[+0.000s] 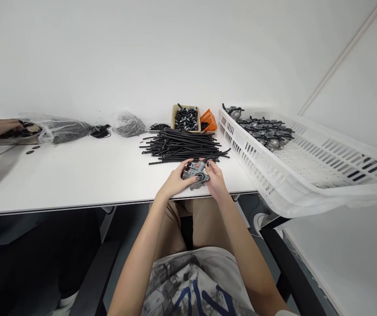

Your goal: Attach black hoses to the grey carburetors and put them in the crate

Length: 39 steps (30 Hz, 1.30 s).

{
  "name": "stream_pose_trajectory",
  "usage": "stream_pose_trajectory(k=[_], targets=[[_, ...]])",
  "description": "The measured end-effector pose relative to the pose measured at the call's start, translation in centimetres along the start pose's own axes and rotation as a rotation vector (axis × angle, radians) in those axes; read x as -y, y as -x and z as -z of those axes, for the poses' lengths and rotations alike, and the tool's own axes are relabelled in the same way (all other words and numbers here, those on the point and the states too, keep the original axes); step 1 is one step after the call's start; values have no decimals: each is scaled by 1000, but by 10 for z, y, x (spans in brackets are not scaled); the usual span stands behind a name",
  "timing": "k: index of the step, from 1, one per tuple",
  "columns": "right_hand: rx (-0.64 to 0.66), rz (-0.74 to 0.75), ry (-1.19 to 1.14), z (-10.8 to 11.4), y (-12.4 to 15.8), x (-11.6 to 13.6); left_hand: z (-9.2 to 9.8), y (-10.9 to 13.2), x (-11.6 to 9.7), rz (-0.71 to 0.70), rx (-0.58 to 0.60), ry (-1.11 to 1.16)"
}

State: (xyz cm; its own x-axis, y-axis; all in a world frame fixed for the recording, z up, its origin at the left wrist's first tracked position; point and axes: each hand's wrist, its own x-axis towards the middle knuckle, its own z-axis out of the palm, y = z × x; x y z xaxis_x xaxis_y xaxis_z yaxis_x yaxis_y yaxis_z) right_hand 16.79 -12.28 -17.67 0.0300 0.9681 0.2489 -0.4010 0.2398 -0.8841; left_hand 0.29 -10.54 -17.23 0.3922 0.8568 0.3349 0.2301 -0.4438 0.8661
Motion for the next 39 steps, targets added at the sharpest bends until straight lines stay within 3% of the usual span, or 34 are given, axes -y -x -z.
stream_pose_trajectory(k=[39], targets=[[-25,-18,-90,0,2,4,-1,0,-2,-15,10,10]])
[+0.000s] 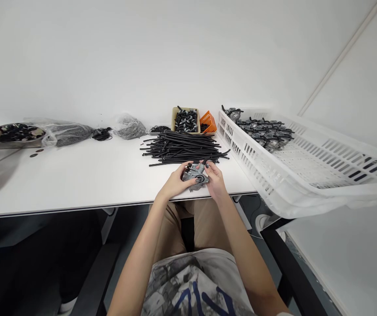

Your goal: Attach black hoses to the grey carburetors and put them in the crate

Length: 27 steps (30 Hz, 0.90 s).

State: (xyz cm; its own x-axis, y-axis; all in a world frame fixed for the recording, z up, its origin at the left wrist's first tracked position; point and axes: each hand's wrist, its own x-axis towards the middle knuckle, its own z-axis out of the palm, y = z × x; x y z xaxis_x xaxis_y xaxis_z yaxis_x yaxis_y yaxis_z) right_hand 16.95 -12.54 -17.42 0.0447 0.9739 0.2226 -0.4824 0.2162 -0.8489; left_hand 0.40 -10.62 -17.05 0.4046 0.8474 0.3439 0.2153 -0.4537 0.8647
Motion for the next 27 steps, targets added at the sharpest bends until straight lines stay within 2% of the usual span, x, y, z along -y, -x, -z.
stream_pose_trajectory(k=[27], targets=[[-37,1,31,-4,-2,0,0,1,-1,18,-6,-17]])
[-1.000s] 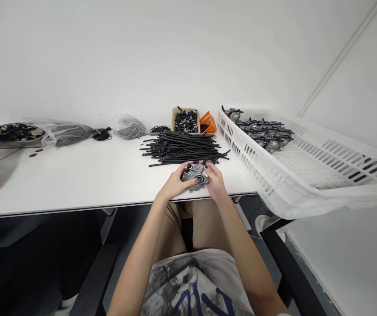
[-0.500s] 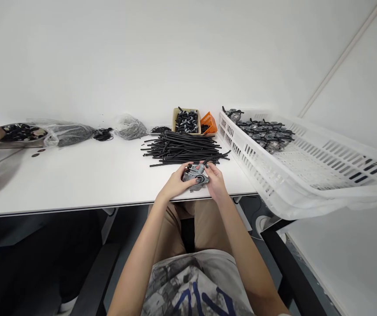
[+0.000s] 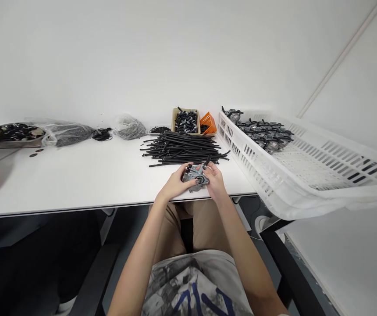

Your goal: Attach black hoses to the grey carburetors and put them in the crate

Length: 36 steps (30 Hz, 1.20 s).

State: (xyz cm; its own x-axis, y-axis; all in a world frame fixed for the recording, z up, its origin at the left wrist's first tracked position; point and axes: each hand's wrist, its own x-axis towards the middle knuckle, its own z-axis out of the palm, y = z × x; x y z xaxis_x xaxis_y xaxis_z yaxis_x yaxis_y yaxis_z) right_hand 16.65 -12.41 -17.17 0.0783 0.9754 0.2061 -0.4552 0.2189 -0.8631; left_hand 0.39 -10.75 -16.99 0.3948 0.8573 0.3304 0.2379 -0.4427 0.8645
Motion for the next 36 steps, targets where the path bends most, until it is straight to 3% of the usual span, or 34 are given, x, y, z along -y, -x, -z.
stream_pose_trajectory(k=[36], targets=[[30,16,-10,1,3,0,0,0,1,-9,0,-4]])
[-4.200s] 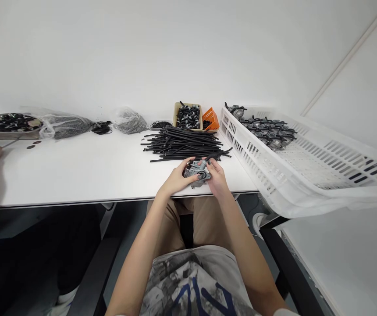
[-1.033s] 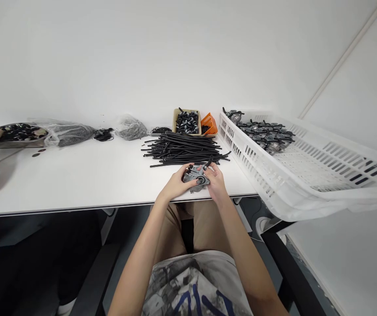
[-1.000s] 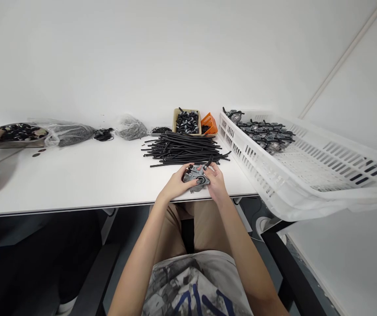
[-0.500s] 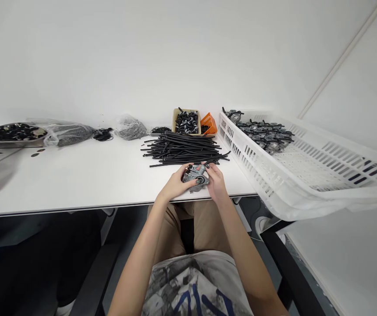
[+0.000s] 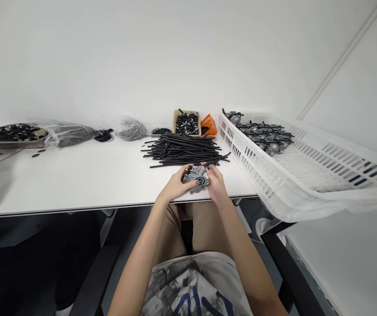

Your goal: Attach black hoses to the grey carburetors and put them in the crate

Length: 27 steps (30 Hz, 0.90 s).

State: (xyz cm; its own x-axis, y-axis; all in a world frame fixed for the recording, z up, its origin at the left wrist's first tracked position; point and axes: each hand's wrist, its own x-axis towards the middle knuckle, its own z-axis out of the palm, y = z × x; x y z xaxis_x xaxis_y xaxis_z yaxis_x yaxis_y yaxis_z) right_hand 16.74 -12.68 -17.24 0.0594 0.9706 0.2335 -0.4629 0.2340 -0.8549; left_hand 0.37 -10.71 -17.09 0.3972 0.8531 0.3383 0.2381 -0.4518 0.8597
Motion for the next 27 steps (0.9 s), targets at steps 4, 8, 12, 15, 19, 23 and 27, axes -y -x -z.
stream_pose_trajectory(k=[4,8,12,15,19,23,27], targets=[[-20,-6,23,1,-1,-2,0,0,0,-11,5,7],[-19,2,44,0,-2,-2,0,0,0,-2,0,13],[-15,8,60,1,-2,-3,0,0,1,4,3,4],[-19,12,57,2,-3,-4,0,0,1,3,0,-3],[-24,24,29,2,-3,-6,0,0,1,6,5,5],[-30,30,13,1,-3,-5,0,0,2,9,6,7],[-51,39,39,0,-3,-4,0,-1,2,1,4,6]])
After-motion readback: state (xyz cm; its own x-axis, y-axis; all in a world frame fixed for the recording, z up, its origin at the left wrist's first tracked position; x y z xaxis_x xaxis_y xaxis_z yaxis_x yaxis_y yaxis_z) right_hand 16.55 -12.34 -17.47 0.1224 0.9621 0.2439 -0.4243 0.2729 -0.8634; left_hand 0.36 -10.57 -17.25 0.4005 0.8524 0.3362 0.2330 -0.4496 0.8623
